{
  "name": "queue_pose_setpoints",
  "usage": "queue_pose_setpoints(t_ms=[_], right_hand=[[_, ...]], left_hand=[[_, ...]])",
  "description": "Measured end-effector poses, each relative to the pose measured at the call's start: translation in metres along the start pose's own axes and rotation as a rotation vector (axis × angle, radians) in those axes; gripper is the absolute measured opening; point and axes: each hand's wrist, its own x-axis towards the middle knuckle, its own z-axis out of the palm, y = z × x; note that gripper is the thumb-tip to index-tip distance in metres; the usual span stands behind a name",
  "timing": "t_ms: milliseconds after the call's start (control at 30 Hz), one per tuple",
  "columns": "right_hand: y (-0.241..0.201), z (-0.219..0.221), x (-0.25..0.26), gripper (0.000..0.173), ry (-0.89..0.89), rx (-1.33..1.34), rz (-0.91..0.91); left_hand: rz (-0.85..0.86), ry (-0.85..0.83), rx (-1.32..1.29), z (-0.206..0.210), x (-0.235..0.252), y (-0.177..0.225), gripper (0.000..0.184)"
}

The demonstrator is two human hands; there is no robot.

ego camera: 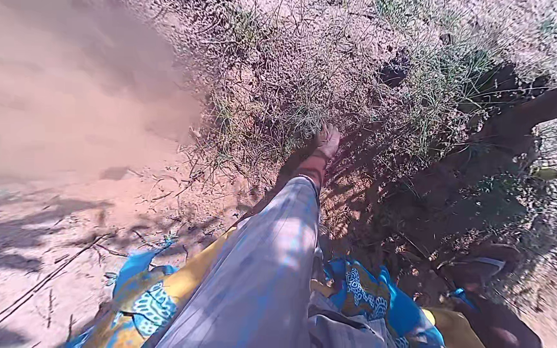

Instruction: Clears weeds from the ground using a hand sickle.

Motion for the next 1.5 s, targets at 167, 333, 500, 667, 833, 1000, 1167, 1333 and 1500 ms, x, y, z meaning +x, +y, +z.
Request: queue_pose_setpoints(t_ms=[167,333,500,667,833,1000,1167,1333,1500], right_hand=[[-0.003,-0.006,0.001,0.04,-0.029,-0.011,0.021],[0.02,0.013,0.011,0.045,0.016,-0.014,-0.038],[0.023,0.02,0.013,0.047,0.02,-0.036,-0.017],[0.018,0.018,0.012,0.044,0.052,-0.023,-0.052],[0.014,0.013,0.011,0.043,0.045,-0.009,-0.056],[0.012,0.014,0.01,0.044,0.033,-0.036,-0.049],[0.03,0.029,0.021,0.047,0.09,0.008,-0.096],[0.017,0.018,0.012,0.042,0.057,-0.001,-0.06],[0.023,0.025,0.018,0.048,0.042,-0.011,-0.033]], left_hand=[[-0.072,-0.183,0.146,-0.02,-0.021,0.009,0.032],[0.032,-0.2,0.064,0.019,-0.029,-0.026,0.032],[0.293,-0.345,0.266,0.016,-0.046,-0.041,0.026],[0.363,-0.397,0.032,0.0,-0.097,-0.059,0.027],[0.4,-0.58,-0.076,-0.02,-0.172,-0.036,0.03],[0.296,-0.386,-0.191,-0.043,-0.197,0.004,0.027],[0.155,-0.133,0.009,0.03,-0.067,-0.019,0.059],[-0.119,-0.029,0.013,0.05,-0.027,-0.024,0.074],[-0.015,0.026,0.151,0.032,-0.014,-0.034,0.08]])
